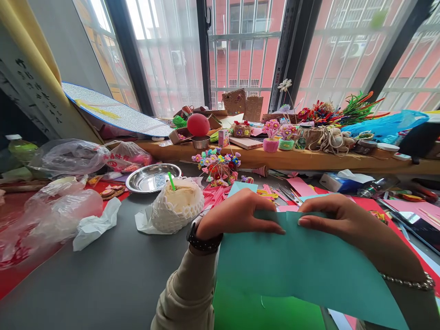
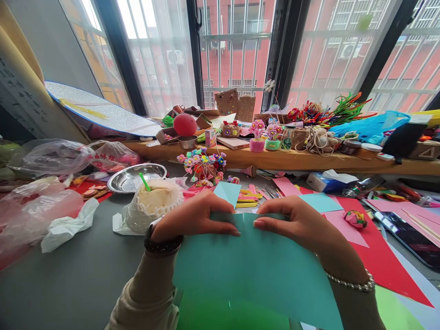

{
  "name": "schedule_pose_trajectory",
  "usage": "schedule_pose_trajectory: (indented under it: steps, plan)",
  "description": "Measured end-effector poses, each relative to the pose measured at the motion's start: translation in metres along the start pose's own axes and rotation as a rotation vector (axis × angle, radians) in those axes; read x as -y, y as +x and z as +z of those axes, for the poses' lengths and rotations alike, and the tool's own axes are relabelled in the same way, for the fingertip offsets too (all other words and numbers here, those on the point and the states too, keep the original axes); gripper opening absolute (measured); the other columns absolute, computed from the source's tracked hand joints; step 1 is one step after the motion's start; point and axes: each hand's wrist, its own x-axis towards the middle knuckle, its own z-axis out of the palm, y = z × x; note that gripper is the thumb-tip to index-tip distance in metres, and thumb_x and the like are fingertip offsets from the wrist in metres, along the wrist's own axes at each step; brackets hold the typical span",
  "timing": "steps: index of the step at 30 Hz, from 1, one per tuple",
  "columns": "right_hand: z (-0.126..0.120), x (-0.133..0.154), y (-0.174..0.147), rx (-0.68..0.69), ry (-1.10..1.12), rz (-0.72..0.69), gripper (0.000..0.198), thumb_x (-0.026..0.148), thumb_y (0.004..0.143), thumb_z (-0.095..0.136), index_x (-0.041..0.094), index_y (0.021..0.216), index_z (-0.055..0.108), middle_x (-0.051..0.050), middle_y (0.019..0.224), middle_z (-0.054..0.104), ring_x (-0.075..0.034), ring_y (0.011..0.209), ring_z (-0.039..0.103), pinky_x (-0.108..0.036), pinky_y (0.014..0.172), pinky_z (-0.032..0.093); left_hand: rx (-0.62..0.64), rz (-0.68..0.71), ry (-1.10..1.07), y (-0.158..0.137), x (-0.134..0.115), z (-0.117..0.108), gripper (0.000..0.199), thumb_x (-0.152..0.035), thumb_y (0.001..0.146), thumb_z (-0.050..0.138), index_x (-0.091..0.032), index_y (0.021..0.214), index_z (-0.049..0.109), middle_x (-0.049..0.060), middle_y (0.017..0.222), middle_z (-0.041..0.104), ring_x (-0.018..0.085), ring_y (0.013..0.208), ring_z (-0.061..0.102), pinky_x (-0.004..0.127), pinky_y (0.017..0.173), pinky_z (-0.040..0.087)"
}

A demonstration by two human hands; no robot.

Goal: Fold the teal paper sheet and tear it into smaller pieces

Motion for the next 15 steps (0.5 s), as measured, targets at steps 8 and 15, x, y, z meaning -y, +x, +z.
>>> schedule_pose_trajectory:
  steps: [8, 15]
  plan:
    - [0.0021, -0.0011, -0.0022, -0.035, 0.108, 0.028, 0.028, 0.046, 0.059, 0.062, 0.019, 0.065, 0.064, 0.0, 0.061, 0.059, -0.013, 0.054, 0.053, -0.02, 0.044, 0.039, -0.016, 0.008, 0.005, -0.0017, -0.0036, -0.0006, 0.023, -0.033, 0.07, 0.058, -0.012, 0.062, 0.055, -0.006, 0.054, 0.043, 0.005, 0.053, 0.037, 0.014, 0.051, 0.029]
    - [0.0025, 0.0013, -0.0025, -0.035, 0.094, 0.038, 0.035, 0.052, 0.058, 0.061, 0.017, 0.064, 0.064, -0.002, 0.061, 0.059, -0.014, 0.055, 0.054, -0.02, 0.043, 0.04, 0.002, -0.005, -0.009, -0.0015, -0.0029, -0.0003, 0.023, -0.034, 0.071, 0.057, -0.012, 0.065, 0.056, -0.005, 0.055, 0.048, 0.005, 0.054, 0.041, 0.014, 0.051, 0.03]
